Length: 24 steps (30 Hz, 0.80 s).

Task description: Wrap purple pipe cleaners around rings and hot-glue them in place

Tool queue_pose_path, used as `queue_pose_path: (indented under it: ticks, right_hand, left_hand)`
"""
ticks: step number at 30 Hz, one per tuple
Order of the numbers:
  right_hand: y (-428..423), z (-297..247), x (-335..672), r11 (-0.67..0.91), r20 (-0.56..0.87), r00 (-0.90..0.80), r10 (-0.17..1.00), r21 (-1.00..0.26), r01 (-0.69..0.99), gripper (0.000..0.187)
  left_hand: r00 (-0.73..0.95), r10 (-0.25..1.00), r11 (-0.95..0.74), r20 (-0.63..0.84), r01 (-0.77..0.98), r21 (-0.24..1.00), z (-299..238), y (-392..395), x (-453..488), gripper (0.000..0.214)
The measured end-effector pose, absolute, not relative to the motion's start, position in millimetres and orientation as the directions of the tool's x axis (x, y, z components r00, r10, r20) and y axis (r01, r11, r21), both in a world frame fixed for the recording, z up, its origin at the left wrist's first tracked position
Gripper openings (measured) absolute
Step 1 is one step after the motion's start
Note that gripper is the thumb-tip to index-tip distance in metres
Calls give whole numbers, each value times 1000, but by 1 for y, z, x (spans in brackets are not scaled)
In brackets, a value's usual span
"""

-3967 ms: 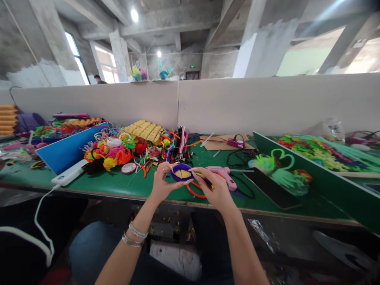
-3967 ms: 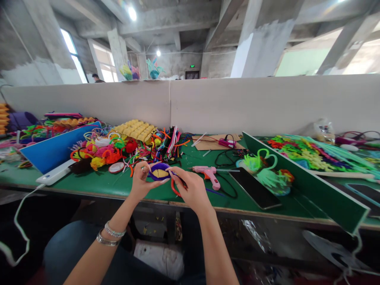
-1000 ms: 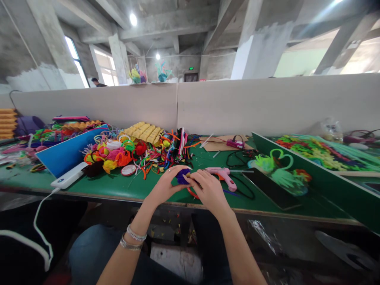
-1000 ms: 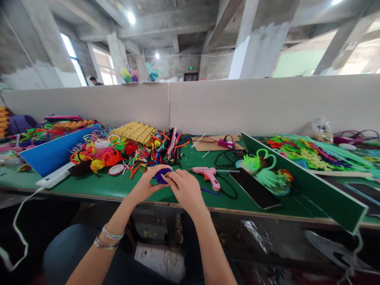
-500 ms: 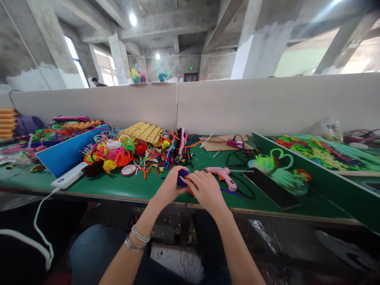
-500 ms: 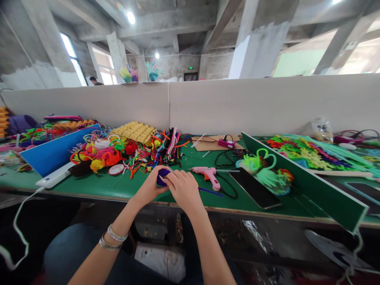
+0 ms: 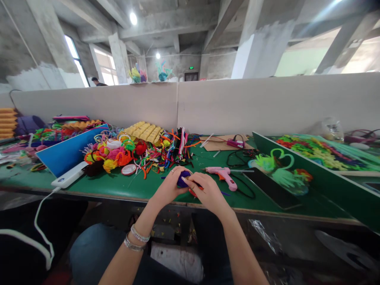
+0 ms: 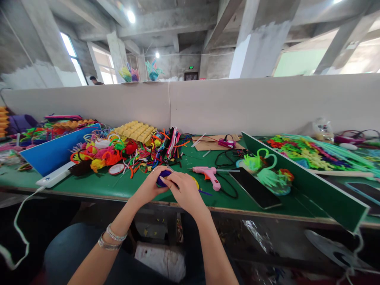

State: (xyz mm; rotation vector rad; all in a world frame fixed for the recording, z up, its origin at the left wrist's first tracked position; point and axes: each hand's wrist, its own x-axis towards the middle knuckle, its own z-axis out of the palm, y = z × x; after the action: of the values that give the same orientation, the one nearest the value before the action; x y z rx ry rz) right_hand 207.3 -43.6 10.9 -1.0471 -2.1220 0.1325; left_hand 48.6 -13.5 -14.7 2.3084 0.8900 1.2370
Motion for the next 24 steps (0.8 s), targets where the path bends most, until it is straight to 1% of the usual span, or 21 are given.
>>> queue_pose_path:
  ticks: [3, 6, 9, 13, 16, 19, 24]
  right_hand:
    - [-44, 12, 208, 655, 570, -376, 731, -430, 621, 23]
    - [-46, 14, 208, 654, 569, -381, 729, -412, 635, 20]
    - [-48, 15, 207, 642, 571, -388, 723, -348, 683, 15]
    - [-50, 17, 206, 660, 565, -458, 686, -220, 718, 16]
    - [-50, 17, 206, 672, 564, -485, 669, -179, 719, 16]
    - [-50, 17, 207, 689, 563, -492, 664, -205, 695, 18]
    - [-49, 16, 207, 703, 569, -481, 667, -266, 660, 18]
  left_hand:
    - [421, 679, -733, 601, 355, 580, -15, -13, 48, 37]
    - [415, 690, -724, 593, 372, 581, -15, -12, 47, 37]
    - [427, 682, -731, 594, 378, 568, -16, -11, 45, 37]
    - [448, 657, -754, 606, 384, 533, -16, -10, 43, 38]
    - [461, 652, -758, 603, 397, 517, -16, -11, 42, 42]
    - [464, 654, -757, 598, 405, 514, -16, -12, 42, 43]
    - [459, 662, -749, 592, 416, 515, -15, -13, 43, 39]
